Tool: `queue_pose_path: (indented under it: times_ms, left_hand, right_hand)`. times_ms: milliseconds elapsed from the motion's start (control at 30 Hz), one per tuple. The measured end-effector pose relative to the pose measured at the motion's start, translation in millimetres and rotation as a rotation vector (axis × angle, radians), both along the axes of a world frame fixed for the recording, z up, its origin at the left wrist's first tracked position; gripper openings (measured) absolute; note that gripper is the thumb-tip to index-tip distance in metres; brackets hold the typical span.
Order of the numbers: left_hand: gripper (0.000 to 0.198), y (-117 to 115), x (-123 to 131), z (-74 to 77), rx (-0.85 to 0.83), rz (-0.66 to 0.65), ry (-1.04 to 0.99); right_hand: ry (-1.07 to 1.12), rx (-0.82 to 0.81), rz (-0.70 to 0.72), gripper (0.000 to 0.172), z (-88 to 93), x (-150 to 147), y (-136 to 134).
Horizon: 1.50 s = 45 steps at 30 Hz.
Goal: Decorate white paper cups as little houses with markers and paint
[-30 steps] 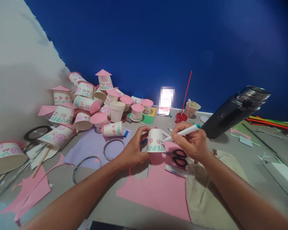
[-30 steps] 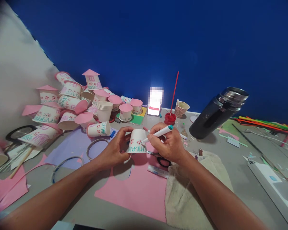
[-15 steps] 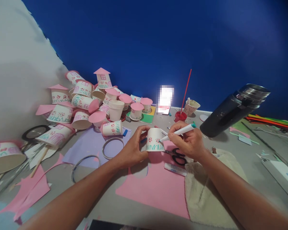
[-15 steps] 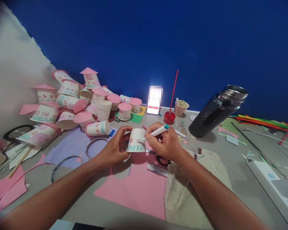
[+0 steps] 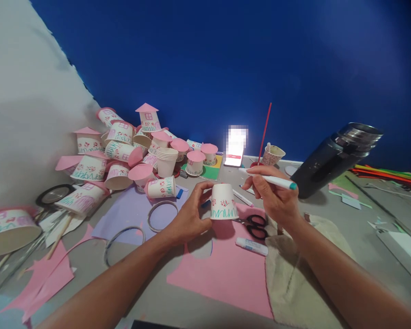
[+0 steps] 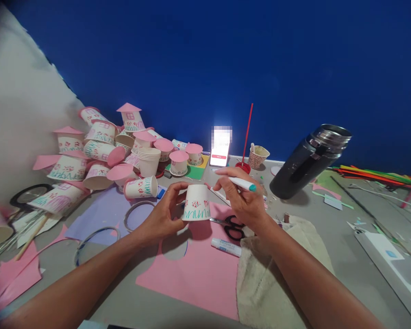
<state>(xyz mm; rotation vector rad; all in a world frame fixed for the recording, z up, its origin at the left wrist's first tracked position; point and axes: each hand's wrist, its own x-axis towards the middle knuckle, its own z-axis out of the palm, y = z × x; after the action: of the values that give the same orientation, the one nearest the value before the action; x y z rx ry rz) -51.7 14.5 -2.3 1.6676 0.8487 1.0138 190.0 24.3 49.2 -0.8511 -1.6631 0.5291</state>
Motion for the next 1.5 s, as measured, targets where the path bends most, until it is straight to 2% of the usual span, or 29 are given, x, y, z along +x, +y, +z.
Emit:
queue_pose_path:
  times_ms: [67,100,200,233,300,467,633,667,767,833,967,1200,1500]
  left_hand:
    - [0.070,1,0,-1.4,0.017,0.010,-0.014]
    - [0.070,1,1,-1.7,0.024,0.017,-0.026]
    - [0.073,1,2,-0.7,0.017,0.025,-0.068]
    - [0.073,0,3,0.4,0.010,0.023,-0.078]
    - [0.073,-1,2,3.6,-0.006,0.014,-0.076]
    - [0.099,-2,-2,12.0,0.001,0.001,0.066]
    - [0.089,1,-4,7.9,0.118,0.051,0.222]
    - [0.088,2,-3,6.5,0.138,0.051,0.229]
    - [0.086,3,-3,4.2,0.199,0.049,0.229]
    - [0.082,2,-4,4.9,0.228,0.054,0.231]
    - [0.076,0,-4,8.9,0.210,0.070,0.227]
    - [0.074,-2,-3,8.4,0.200,0.069,0.177]
    - [0.072,-1,-2,5.0,0.219,0.047,0.173]
  right_hand:
    - [-0.108,-0.036,0.076,0.024,2.7,3,3]
    - [-0.191,-0.056,0.118,0.033,4.6,5,4]
    - [-0.409,-0.092,0.206,0.077,7.7,7,6]
    - [-0.456,-0.091,0.211,0.086,7.2,7,7]
    - [-0.525,-0.070,0.208,0.089,3.9,7,8]
    - [-0.634,-0.059,0.189,0.085,-8.2,7,12]
    - [-0.587,-0.095,0.209,0.084,-10.4,6,13]
    - [-0.535,-0.075,0.206,0.077,-9.1,6,12]
    - [-0.303,0.010,0.130,0.035,-2.9,8,7]
    - [-0.176,0.030,0.088,0.020,1.9,9,3]
    - [-0.178,0.014,0.097,0.021,9.2,5,-2]
    - [-0.217,-0.088,0.001,0.015,10.5,-4,-6]
    - [-0.212,-0.073,0.037,0.013,9.9,-3,-8]
